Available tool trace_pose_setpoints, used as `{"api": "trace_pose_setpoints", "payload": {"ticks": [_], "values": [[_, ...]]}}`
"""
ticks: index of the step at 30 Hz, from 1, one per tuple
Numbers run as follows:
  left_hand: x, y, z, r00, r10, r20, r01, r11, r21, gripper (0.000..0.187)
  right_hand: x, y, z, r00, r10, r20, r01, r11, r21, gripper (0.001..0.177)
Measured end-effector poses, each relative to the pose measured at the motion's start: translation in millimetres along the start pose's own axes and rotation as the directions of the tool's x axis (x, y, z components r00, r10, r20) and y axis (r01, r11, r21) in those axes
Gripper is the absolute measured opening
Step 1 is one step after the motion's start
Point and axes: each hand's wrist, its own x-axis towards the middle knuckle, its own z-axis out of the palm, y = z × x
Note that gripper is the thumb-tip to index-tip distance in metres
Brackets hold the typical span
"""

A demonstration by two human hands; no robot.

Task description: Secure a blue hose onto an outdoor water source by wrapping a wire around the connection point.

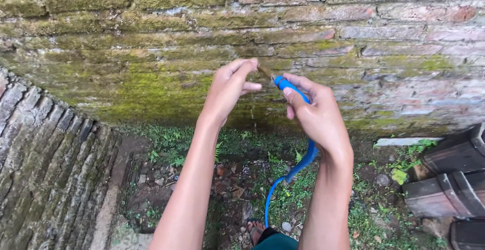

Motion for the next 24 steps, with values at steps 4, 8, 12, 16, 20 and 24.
{"api": "trace_pose_setpoints", "payload": {"ticks": [4, 8, 12, 16, 20, 24], "values": [[0.6, 13.9, 11.1, 0.999, 0.047, -0.012, -0.046, 0.992, 0.12, 0.059, -1.4, -1.2, -10.3, 1.0, -0.002, 0.028, 0.005, 0.996, -0.085, 0.04], [-0.7, 12.0, 19.6, 0.996, -0.086, 0.018, 0.074, 0.93, 0.36, 0.065, -4.5, 1.4, -13.2, 0.96, 0.252, 0.124, -0.224, 0.953, -0.205, 0.037], [11.8, -31.7, 20.3, 0.985, -0.154, 0.078, 0.115, 0.921, 0.372, 0.069, -1.2, 28.4, -17.8, 0.848, 0.493, 0.194, -0.438, 0.858, -0.269, 0.032], [14.2, -57.1, 12.7, 0.979, -0.185, 0.083, 0.159, 0.953, 0.257, 0.066, 17.4, 68.1, -8.7, 0.836, 0.505, 0.213, -0.452, 0.855, -0.255, 0.026], [11.6, -59.8, -0.7, 0.975, -0.22, 0.028, 0.211, 0.961, 0.178, 0.061, 34.2, 86.0, 13.8, 0.865, 0.466, 0.183, -0.411, 0.87, -0.274, 0.029], [7.8, -63.5, -22.1, 0.969, -0.24, -0.059, 0.246, 0.955, 0.166, 0.058, 39.0, 92.6, 44.3, 0.899, 0.409, 0.156, -0.341, 0.878, -0.337, 0.029]]}}
